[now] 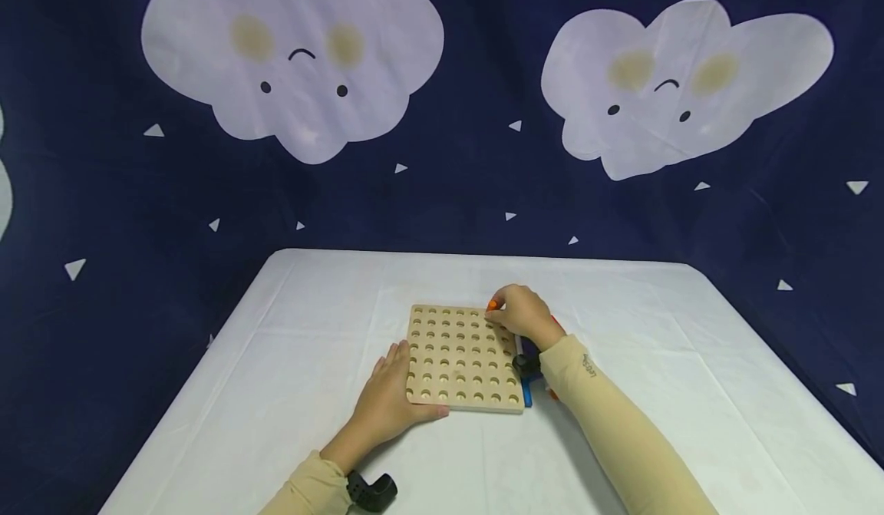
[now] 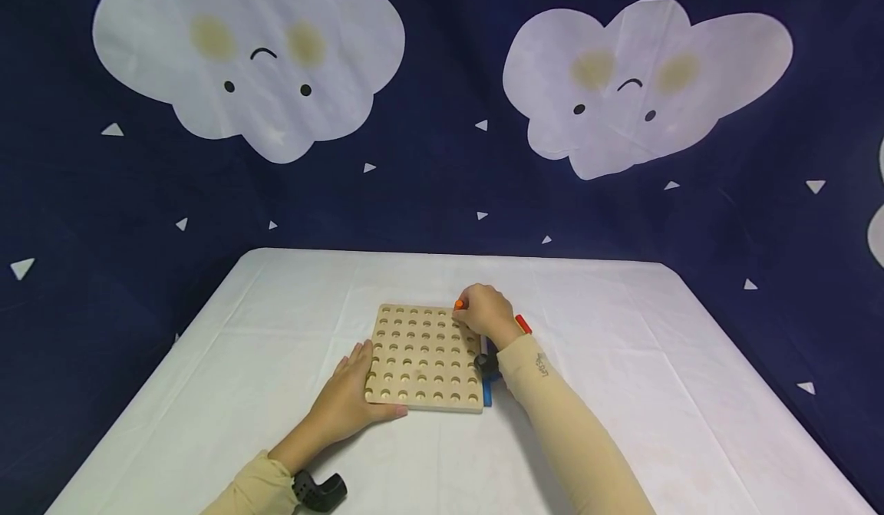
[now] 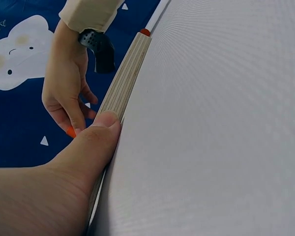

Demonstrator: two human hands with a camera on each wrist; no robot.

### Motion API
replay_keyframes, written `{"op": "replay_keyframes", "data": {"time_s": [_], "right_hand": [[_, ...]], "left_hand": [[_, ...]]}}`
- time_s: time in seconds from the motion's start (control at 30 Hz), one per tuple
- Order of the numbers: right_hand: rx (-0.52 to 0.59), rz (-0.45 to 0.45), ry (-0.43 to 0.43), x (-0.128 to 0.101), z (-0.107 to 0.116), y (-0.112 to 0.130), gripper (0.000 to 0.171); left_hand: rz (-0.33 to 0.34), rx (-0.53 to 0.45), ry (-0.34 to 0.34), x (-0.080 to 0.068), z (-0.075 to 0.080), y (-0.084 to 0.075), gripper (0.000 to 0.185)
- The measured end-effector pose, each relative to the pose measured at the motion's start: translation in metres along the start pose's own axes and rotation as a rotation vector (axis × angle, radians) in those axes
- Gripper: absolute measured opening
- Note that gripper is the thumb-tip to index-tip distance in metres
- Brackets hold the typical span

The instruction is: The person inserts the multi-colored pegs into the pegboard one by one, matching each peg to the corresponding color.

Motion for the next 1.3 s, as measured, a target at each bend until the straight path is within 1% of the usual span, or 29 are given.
{"op": "replay_keyframes", "data": {"time_s": [0.17, 0.3, 0.47, 0.57, 0.67, 0.77, 0.83, 1.0, 1.07, 1.17, 1.3], "right_hand": [[-0.004, 0.001, -0.013, -0.002, 0.001, -0.003, 0.015], [-0.005, 0.006, -0.014, -0.004, 0.003, -0.003, 0.018], [-0.013, 0.004, -0.008, -0.013, 0.009, -0.004, 0.039], [-0.003, 0.047, -0.025, -0.021, 0.022, 0.002, 0.051], [0.026, 0.107, -0.059, -0.031, 0.039, 0.011, 0.053], [0.062, 0.159, -0.071, -0.045, 0.056, 0.019, 0.051], [0.069, 0.193, -0.067, -0.058, 0.066, 0.022, 0.049], [0.043, 0.271, -0.035, -0.091, 0.081, 0.023, 0.043], [0.007, 0.297, -0.010, -0.105, 0.081, 0.019, 0.042], [-0.077, 0.328, 0.037, -0.124, 0.075, 0.010, 0.039], [-0.168, 0.431, 0.065, -0.148, 0.064, 0.001, 0.035]], "left_hand": [[-0.011, -0.004, 0.007, 0.001, -0.002, -0.003, 0.135], [-0.010, 0.002, 0.014, 0.002, -0.002, -0.004, 0.134], [-0.009, 0.022, 0.035, 0.000, -0.002, -0.006, 0.135], [-0.016, 0.026, 0.038, 0.001, 0.002, -0.008, 0.135], [-0.016, 0.029, 0.033, 0.003, 0.009, -0.008, 0.135], [-0.013, 0.032, 0.032, 0.005, 0.015, -0.009, 0.135], [-0.006, 0.038, 0.046, 0.004, 0.017, -0.010, 0.136], [-0.009, 0.043, 0.058, 0.000, 0.021, -0.014, 0.136], [-0.009, 0.045, 0.063, -0.002, 0.023, -0.016, 0.136], [-0.004, 0.045, 0.072, -0.005, 0.025, -0.018, 0.136], [0.002, 0.050, 0.087, -0.009, 0.028, -0.021, 0.135]]}}
Point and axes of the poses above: each hand's wrist, its own x-axis towards the middle knuckle, its own z-axis out of the back of the hand, y = z × x, the point moved 10 cm from there along x, towards the middle knuckle, and after that the axes turned 9 degrees about x, right-handed, at the moved point
